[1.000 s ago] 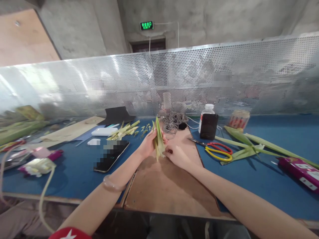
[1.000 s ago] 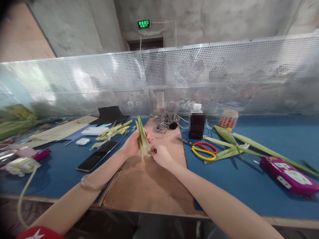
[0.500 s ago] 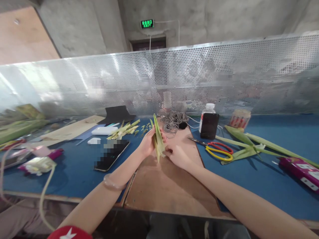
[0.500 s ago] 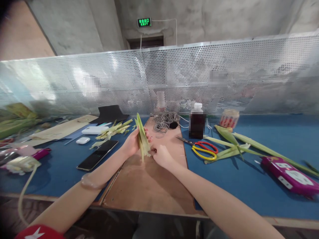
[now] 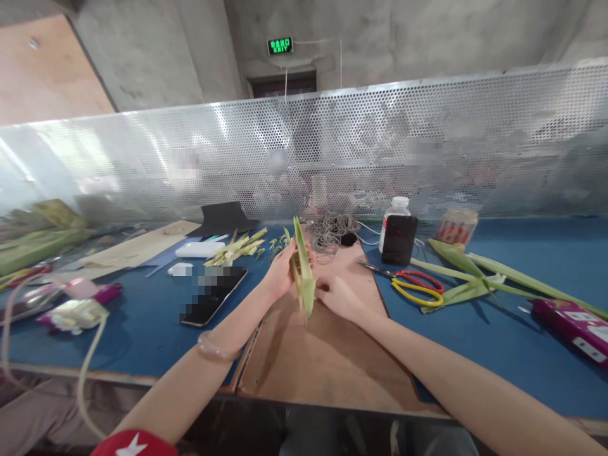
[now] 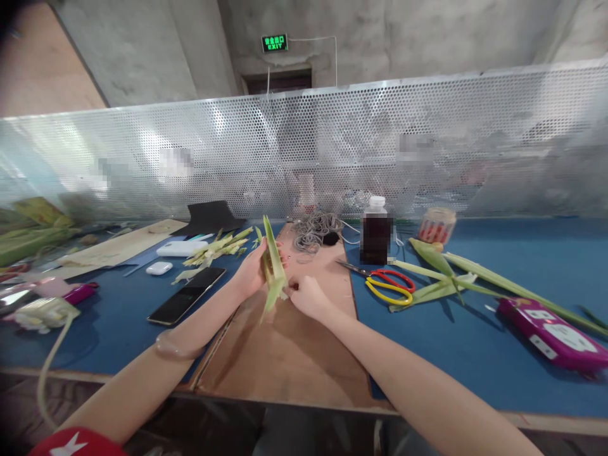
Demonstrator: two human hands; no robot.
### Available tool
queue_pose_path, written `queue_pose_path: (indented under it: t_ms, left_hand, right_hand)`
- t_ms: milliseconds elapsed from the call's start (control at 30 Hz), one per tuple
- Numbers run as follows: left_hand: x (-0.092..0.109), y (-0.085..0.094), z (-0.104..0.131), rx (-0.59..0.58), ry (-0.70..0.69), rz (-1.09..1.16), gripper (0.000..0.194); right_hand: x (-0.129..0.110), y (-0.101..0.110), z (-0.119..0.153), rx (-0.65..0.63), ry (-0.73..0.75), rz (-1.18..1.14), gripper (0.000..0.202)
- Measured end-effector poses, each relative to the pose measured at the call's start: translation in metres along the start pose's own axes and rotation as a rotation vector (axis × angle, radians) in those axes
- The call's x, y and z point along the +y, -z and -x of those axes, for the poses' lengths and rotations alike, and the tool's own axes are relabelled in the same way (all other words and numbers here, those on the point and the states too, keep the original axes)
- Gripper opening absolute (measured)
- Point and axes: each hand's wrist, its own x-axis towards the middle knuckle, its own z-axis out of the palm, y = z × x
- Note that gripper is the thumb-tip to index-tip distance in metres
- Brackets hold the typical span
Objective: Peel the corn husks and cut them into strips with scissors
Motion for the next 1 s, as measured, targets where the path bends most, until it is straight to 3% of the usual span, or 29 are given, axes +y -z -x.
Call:
queue_pose_path:
  t_ms: [100,267,567,767,1000]
  left_hand:
    - [0.0,-0.002,0.001,-0.025,-0.005,-0.014,0.037]
    - [-0.001,-0.002,0.003,0.007,0.006,-0.032,0.018]
    - [-0.006,0.005,-0.005,0.143,0.185,0.028,0.026]
    - [-0.006,0.008,-0.009,0.119,0.292,0.027,0.031]
    - [-0.004,0.002,-0.003,0.049,0.237,0.041,0.025]
  right_hand:
    - [-0.002,0.0,0.0,-0.011,-0.023,-0.019,0.018]
    - [-0.003,0.002,0.0,-0.042,-0.07,-0.088,0.015]
    - [0.001,0.005,-0.004,-0.101,-0.156,-0.402,0.011]
    - [0.009,0.004,-0.007,-0.125,-0.172,-0.618,0.011]
    - [0.017,0.002,-0.011,-0.141,-0.153,-0.756,0.017]
